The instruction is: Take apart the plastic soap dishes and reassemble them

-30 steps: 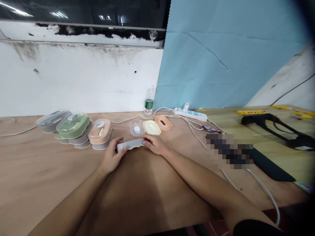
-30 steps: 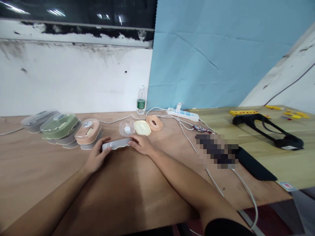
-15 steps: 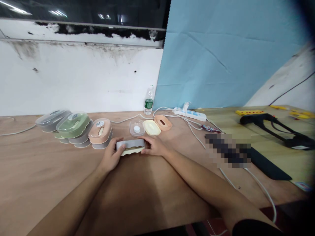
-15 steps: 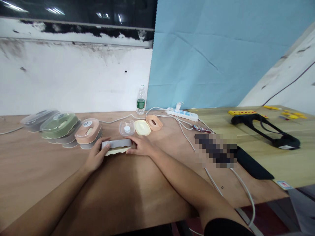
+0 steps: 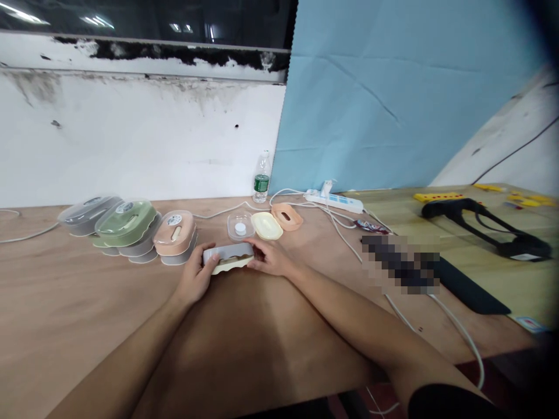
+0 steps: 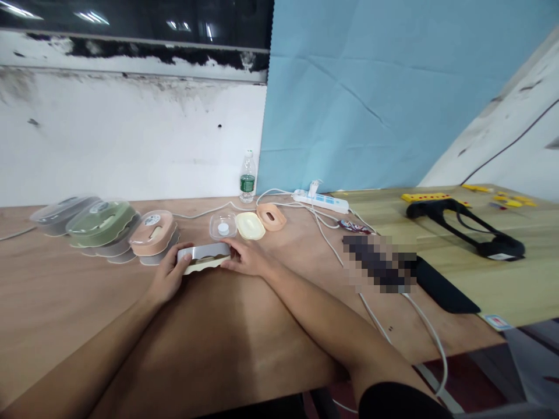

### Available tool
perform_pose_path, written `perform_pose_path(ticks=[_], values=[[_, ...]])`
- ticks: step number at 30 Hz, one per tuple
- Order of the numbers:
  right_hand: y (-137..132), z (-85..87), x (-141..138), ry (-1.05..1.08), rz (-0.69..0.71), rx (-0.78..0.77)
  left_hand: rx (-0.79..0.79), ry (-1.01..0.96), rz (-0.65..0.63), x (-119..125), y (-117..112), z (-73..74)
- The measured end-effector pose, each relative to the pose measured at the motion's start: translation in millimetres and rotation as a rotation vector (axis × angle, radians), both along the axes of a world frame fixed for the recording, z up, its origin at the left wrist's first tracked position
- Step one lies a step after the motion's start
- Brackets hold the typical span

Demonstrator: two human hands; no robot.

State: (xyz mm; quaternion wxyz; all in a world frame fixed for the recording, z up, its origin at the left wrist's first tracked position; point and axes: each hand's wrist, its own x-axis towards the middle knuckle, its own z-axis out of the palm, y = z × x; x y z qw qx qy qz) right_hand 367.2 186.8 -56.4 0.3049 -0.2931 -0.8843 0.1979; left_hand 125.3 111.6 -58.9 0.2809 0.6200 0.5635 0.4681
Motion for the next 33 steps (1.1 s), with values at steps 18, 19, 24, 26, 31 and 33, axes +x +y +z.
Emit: perform_pose_path(ticks=[18, 19, 24, 26, 31, 33], values=[[0, -3.5, 0, 0.043, 0.000, 0.026, 0.042, 0.031, -0.030, -4, 2, -5.6], [0, -4.6, -1, 0.050, -0.004, 0.029, 0.044, 0.026, -0.034, -4, 3, -6.6], [2, -7.0, 1, 0.084, -0.039, 0.110, 0.038, -0.081, -0.081, -4, 3, -6.8], [2, -7.5, 2, 0.099, -0.053, 0.150, 0.022, -0.118, -0.091, -2, 2, -4.9], [3, -9.6, 4, 0.147, -0.071, 0.158, -0.009, -0.219, -0.164, 0, 0, -4.0], [5, -10.9, 4, 0.173, -0.086, 0.127, -0.005, -0.213, -0.151, -1, 1, -5.8]])
